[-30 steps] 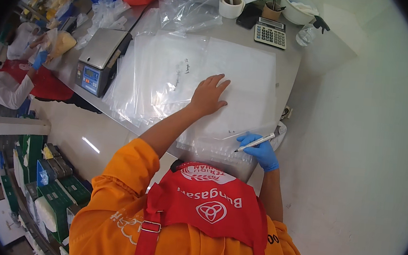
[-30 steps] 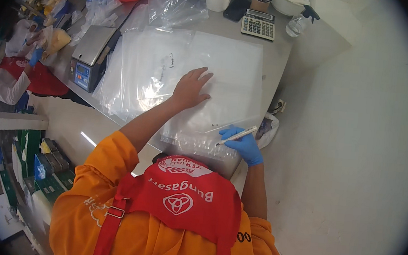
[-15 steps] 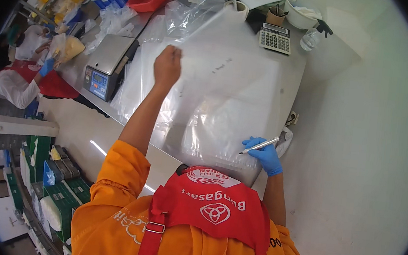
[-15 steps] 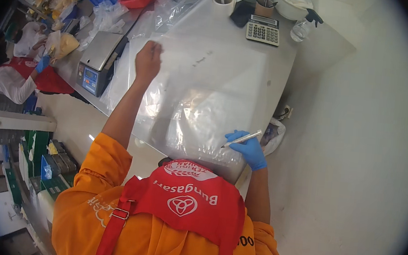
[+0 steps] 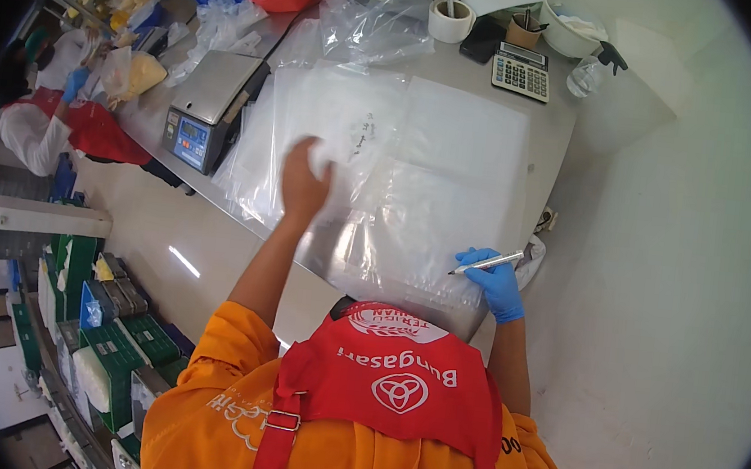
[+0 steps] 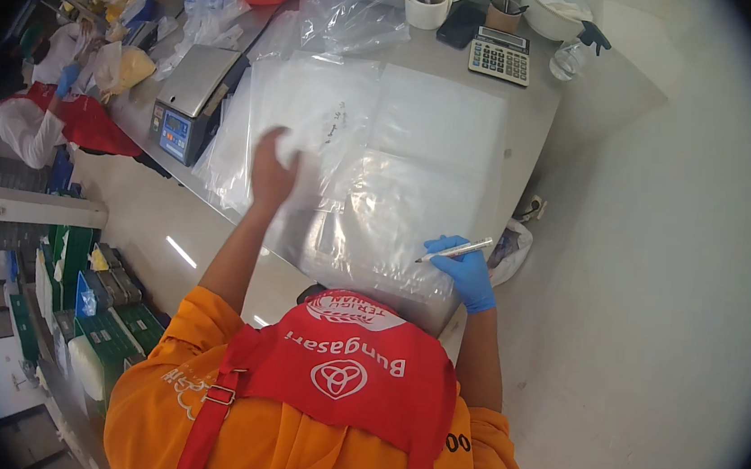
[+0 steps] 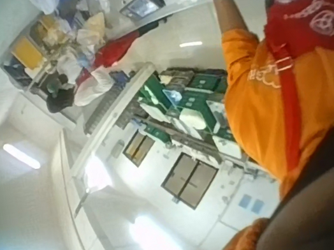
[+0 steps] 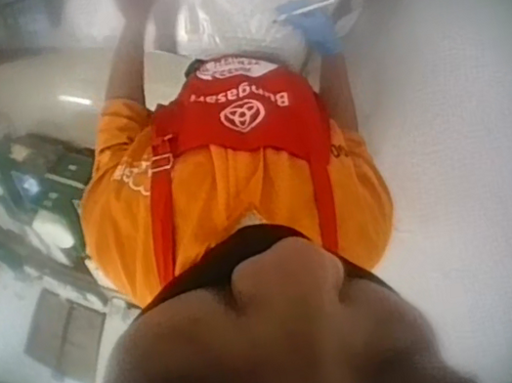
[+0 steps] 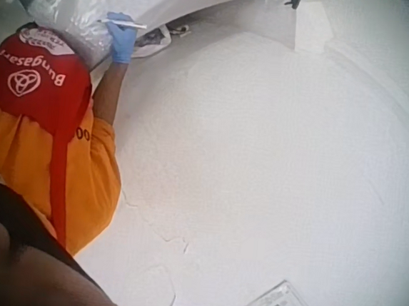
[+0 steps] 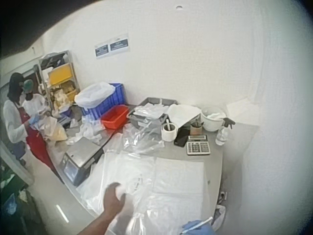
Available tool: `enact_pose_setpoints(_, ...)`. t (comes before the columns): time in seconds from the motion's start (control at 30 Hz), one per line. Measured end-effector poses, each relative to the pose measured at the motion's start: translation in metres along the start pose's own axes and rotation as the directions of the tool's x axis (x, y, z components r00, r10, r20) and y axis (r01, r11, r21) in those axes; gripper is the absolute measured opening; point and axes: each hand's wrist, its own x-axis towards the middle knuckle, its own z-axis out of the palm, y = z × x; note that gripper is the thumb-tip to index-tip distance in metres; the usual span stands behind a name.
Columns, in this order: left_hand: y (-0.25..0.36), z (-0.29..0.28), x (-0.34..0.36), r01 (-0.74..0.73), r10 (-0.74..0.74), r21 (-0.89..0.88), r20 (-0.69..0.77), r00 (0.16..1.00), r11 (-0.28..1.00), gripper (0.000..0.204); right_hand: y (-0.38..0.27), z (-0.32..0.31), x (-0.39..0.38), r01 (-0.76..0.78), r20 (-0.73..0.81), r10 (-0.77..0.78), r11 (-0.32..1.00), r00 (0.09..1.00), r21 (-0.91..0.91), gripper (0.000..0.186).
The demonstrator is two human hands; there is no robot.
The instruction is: The person writes on bubble-wrapped packages with a marker while wearing blue gloves. They handle the packages one at a time, writing on the surface and then moving the package aside. The workspace includes a digital scale, calculator, and stacks of plastic bags.
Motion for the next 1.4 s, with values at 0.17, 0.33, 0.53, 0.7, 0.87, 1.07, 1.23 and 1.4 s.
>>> enact_pose_setpoints(0.17,0.087,0.017,-0.043,-0.183,0.388,-0.375,0.597,0.702,0.909,0.055,0.010,0.004,0.002,0.023,-0.177,-0.007,0.996,0.984,0.085,0.015)
enact_pose_setpoints(0.33,0.105,0.035,-0.053,-0.266,0.302,-0.166,0.705,0.642,0.950,0.080,0.015,0.009,0.014,0.132,-0.491,-0.148,0.989,0.859,-0.066,0.023)
enact_pose_setpoints(0.53,0.100,0.041,-0.048,-0.267,0.276,-0.128,0.709,0.649,0.955,0.089,0.008,0.028,0.035,0.194,-0.337,-0.272,0.949,0.901,-0.248,0.014)
enact_pose_setpoints(0.7,0.096,0.042,-0.049,-0.239,0.266,-0.141,0.709,0.653,0.961,0.092,0.018,0.027,0.033,0.183,-0.217,-0.262,0.928,0.940,-0.325,0.010)
enact_pose_setpoints(0.87,0.099,0.040,-0.049,-0.217,0.246,-0.134,0.718,0.652,0.967,0.092,0.021,0.026,0.030,0.181,-0.192,-0.265,0.912,0.945,-0.369,0.009)
enact_pose_setpoints(1.07,0.100,0.039,-0.048,-0.197,0.224,-0.123,0.719,0.658,0.973,0.092,0.018,0.026,0.030,0.216,-0.175,-0.304,0.893,0.936,-0.394,0.008)
enact_pose_setpoints(1.23,0.099,0.040,-0.050,-0.195,0.232,-0.135,0.712,0.662,0.972,0.092,0.018,0.029,0.027,0.228,-0.194,-0.327,0.885,0.925,-0.405,0.009)
enact_pose_setpoints(1.4,0.099,0.039,-0.049,-0.196,0.229,-0.129,0.716,0.660,0.972,0.091,0.018,0.031,0.027,0.258,-0.201,-0.377,0.857,0.904,-0.445,0.010)
